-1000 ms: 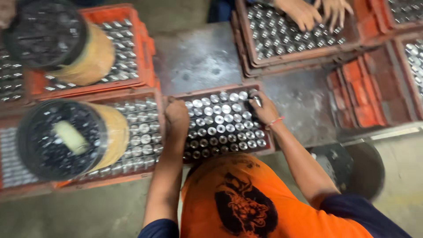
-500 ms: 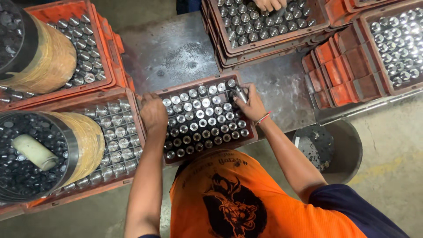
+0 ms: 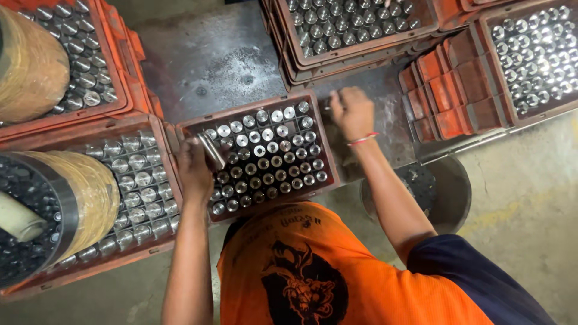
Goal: The person arranges small cylindrical metal parts into a brown plastic crate, placing them upright in rows. They then use a cylindrical tool to press and align the parts within the crate.
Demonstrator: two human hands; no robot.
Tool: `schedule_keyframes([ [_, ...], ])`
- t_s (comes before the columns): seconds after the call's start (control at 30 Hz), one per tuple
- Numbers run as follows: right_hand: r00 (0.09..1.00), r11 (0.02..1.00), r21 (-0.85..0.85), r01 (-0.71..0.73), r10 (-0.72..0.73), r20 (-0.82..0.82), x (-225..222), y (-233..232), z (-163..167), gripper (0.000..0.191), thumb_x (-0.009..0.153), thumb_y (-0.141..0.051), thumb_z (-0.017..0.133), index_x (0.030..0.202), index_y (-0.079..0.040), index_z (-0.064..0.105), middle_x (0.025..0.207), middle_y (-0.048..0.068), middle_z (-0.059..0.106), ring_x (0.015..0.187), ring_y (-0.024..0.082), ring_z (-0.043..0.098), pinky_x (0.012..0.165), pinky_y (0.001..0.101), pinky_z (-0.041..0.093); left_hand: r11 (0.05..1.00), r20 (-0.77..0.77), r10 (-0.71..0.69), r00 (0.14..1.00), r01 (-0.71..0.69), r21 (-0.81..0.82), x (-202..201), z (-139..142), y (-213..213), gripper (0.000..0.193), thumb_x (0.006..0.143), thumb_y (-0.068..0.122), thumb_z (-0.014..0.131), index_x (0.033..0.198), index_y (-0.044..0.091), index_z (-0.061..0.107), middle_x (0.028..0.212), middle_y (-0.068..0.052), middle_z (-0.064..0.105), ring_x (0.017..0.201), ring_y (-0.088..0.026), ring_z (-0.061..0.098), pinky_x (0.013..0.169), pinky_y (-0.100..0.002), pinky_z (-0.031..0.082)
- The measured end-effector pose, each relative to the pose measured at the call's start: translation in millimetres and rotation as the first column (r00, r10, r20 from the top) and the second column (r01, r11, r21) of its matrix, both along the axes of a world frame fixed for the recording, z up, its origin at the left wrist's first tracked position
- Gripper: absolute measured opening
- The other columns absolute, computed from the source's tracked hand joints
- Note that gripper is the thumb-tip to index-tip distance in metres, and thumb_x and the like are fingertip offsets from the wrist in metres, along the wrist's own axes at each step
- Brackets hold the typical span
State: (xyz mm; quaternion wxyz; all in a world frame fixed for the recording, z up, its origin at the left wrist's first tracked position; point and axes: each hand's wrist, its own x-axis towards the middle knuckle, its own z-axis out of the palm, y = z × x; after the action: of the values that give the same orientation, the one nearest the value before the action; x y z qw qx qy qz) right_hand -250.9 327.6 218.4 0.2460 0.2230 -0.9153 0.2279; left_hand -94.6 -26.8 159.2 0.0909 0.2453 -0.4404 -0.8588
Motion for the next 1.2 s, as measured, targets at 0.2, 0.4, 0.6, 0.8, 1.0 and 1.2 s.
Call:
schedule_keyframes([
  [0.2,0.994,1.0,0.003,-0.023,0.023,0.108,-23,-2,-5,0.025,0.096,-0.018,0.072,0.078,-0.002,0.063,0.078,0.021,0.063,0.072,0.043,0.061,0.065,0.0514,0.048,0.946,-0.072,-0.024,0.997,0.0,-0.323,10,-34,-5,0.023,0.113,0.02,0.047,0.097,0.006,0.057,0.118,0.007,0.063,0.069,-0.006,0.045,0.056,-0.025,0.039],
  [0.4,0.995,0.998,-0.022,-0.051,0.052,0.083,-21,2,-28,0.021,0.094,-0.016,0.071,0.082,0.0,0.065,0.081,0.025,0.064,0.071,0.044,0.062,0.064,0.0494,0.049,0.857,0.06,0.008,0.998,0.024,-0.514,16,-16,-15,0.02,0.111,0.019,0.049,0.113,0.003,0.06,0.086,0.003,0.055,0.074,-0.005,0.049,0.062,-0.025,0.043],
  [0.6,0.861,0.861,-0.505,0.063,0.209,0.463,-19,20,-38,0.026,0.102,-0.021,0.07,0.086,-0.001,0.067,0.077,0.011,0.067,0.056,0.02,0.055,0.052,0.0333,0.04,0.177,-0.339,-0.146,0.929,-0.313,-0.933,2,32,-11,0.059,0.092,-0.007,0.063,0.137,-0.024,0.03,0.125,-0.039,0.052,0.111,-0.048,0.058,0.092,-0.051,0.05],
  [0.8,0.529,0.126,-0.877,0.463,0.755,0.387,16,-4,-22,0.021,0.102,-0.021,0.066,0.088,-0.006,0.068,0.064,0.004,0.065,0.04,0.007,0.05,0.035,0.0206,0.031,-0.125,0.251,0.003,0.968,0.249,-0.96,-17,22,-16,0.027,0.095,0.005,0.064,0.117,-0.007,0.053,0.11,-0.026,0.064,0.096,-0.042,0.068,0.082,-0.045,0.057],
  [1.0,0.648,0.656,-0.718,0.231,0.447,0.616,22,-33,-17,0.01,0.1,-0.015,0.068,0.102,-0.005,0.07,0.084,0.008,0.071,0.058,0.011,0.059,0.05,0.0253,0.044,-0.346,0.371,0.14,0.918,0.396,-0.85,-46,-17,-22,0.013,0.097,0.003,0.059,0.106,-0.003,0.066,0.11,-0.024,0.065,0.087,-0.035,0.07,0.071,-0.042,0.059],
  [1.2,0.886,0.965,-0.189,-0.183,0.245,0.393,21,-52,-48,0.015,0.09,-0.013,0.074,0.102,-0.004,0.071,0.097,0.018,0.073,0.086,0.036,0.07,0.077,0.0439,0.056,-0.436,0.43,0.085,0.899,0.422,-0.795,-60,-33,-31,0.015,0.095,0.005,0.059,0.106,0.003,0.069,0.107,-0.017,0.068,0.104,-0.033,0.068,0.086,-0.041,0.059],
])
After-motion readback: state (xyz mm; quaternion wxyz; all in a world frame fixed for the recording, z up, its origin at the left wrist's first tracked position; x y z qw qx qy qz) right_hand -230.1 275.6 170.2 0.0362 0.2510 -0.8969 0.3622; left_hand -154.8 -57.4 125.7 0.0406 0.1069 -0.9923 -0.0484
